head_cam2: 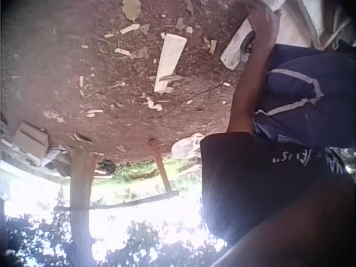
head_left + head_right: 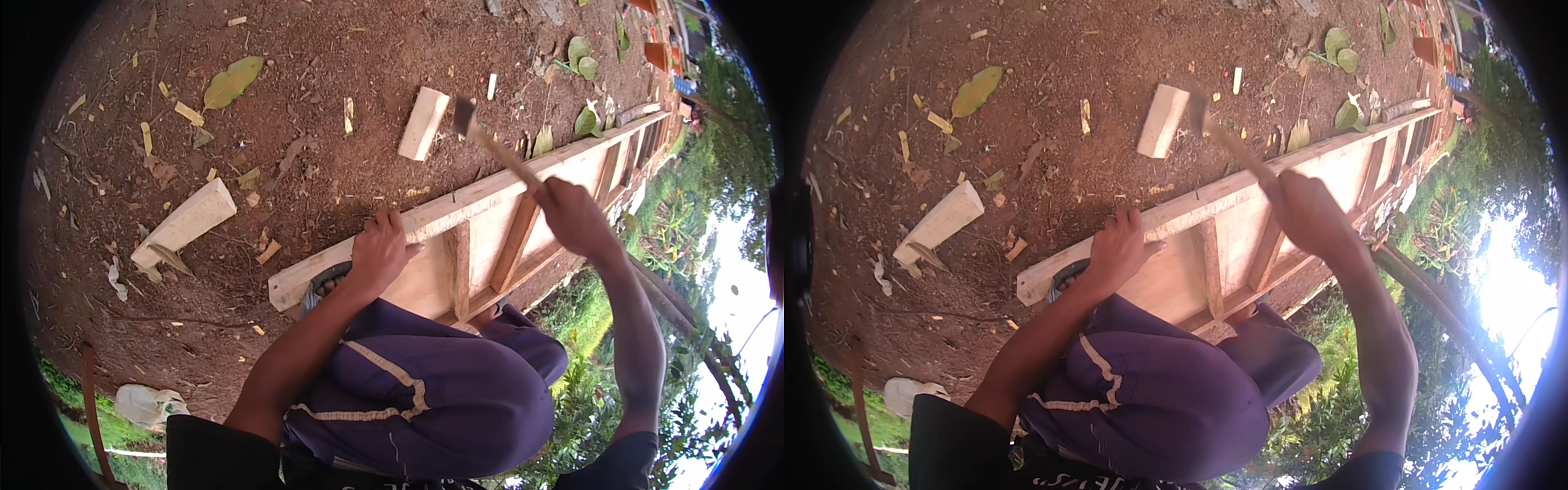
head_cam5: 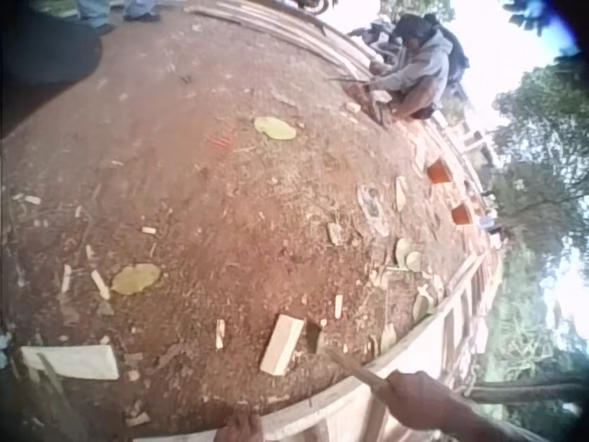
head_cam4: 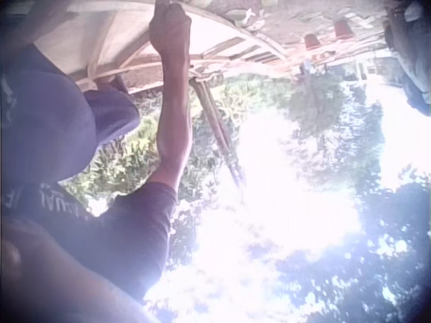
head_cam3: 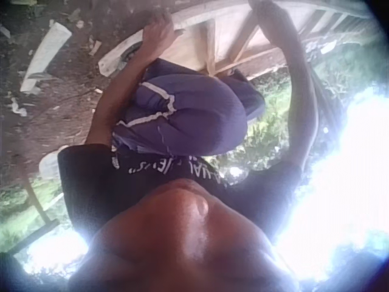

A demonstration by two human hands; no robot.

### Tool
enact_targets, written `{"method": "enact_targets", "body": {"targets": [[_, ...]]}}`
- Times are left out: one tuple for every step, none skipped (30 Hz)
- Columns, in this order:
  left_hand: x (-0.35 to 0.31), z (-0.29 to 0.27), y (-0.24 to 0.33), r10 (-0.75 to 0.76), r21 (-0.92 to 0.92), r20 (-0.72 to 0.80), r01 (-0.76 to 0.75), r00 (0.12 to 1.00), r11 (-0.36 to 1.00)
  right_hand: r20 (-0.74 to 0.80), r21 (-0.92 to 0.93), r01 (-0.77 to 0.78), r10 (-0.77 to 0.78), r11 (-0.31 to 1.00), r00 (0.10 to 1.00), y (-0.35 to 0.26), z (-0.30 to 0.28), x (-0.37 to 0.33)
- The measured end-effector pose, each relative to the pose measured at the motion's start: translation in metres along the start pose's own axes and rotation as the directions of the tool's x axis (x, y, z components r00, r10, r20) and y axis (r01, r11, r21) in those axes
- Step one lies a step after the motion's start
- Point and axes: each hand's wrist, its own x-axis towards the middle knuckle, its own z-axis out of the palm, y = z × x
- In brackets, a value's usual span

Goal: The person assembles a wooden ladder-like structure by positioning wooden slats and securing them with nails using a hammer. They repeatedly adjust the slats and hammer nails into place while sitting on the ground.

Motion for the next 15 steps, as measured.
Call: {"method": "enact_targets", "body": {"targets": [[-0.004, -0.001, 0.001, 0.003, -0.004, 0.016, -0.003, 1.0, 1.0, -0.152, 0.049, -0.161, 0.167, 0.986, 0.974, -0.011, -0.027, 0.01], [-0.002, -0.003, -0.001, 0.01, -0.007, 0.018, -0.01, 1.0, 1.0, -0.281, 0.262, -0.202, 0.275, 0.944, 0.92, -0.033, -0.061, 0.022], [-0.002, 0.002, -0.004, 0.017, -0.003, -0.043, -0.017, 0.999, 1.0, -0.431, 0.429, -0.11, 0.311, 0.896, 0.847, -0.046, -0.087, 0.033], [-0.001, 0.0, -0.004, 0.008, 0.001, -0.035, -0.008, 0.999, 1.0, -0.543, 0.512, 0.001, 0.322, 0.859, 0.776, -0.051, -0.107, 0.039], [-0.002, -0.002, -0.003, 0.002, 0.002, -0.018, -0.002, 1.0, 1.0, -0.639, 0.554, 0.112, 0.335, 0.825, 0.692, -0.052, -0.105, 0.038], [-0.002, -0.003, -0.002, -0.01, 0.002, -0.008, 0.01, 1.0, 1.0, -0.689, 0.564, 0.183, 0.336, 0.805, 0.642, -0.047, -0.077, 0.033], [0.002, -0.003, 0.002, 0.007, 0.0, -0.008, -0.007, 1.0, 1.0, -0.686, 0.524, 0.169, 0.296, 0.835, 0.665, -0.033, -0.028, 0.022], [0.001, -0.002, 0.005, 0.021, -0.001, -0.003, -0.021, 1.0, 1.0, -0.484, 0.371, -0.118, 0.3, 0.921, 0.822, -0.012, 0.033, 0.002], [-0.001, -0.002, 0.003, 0.027, 0.003, 0.001, -0.027, 1.0, 1.0, -0.081, 0.104, -0.176, 0.185, 0.979, 0.979, 0.002, 0.071, -0.021], [0.003, -0.002, 0.005, 0.02, 0.0, 0.002, -0.02, 1.0, 1.0, 0.253, -0.048, -0.003, 0.015, 0.999, 0.967, 0.011, 0.084, -0.035], [-0.004, 0.0, 0.002, 0.012, 0.01, 0.014, -0.012, 1.0, 1.0, 0.263, -0.107, 0.057, -0.027, 0.993, 0.964, 0.009, 0.074, -0.036], [0.001, 0.001, 0.0, -0.014, 0.01, 0.003, 0.014, 1.0, 1.0, 0.224, -0.075, -0.011, 0.028, 0.997, 0.974, -0.001, 0.03, -0.022], [-0.003, 0.001, -0.002, -0.016, 0.003, 0.011, 0.016, 1.0, 1.0, 0.089, 0.059, -0.109, 0.103, 0.992, 0.991, -0.007, 0.0, -0.021], [-0.006, 0.001, -0.001, -0.01, -0.011, 0.022, 0.011, 1.0, 1.0, -0.052, 0.111, -0.185, 0.191, 0.976, 0.98, -0.019, -0.029, -0.013], [0.0, -0.001, -0.001, 0.005, -0.026, 0.019, -0.004, 1.0, 1.0, -0.262, 0.212, -0.198, 0.251, 0.957, 0.932, -0.026, -0.055, -0.003]]}}
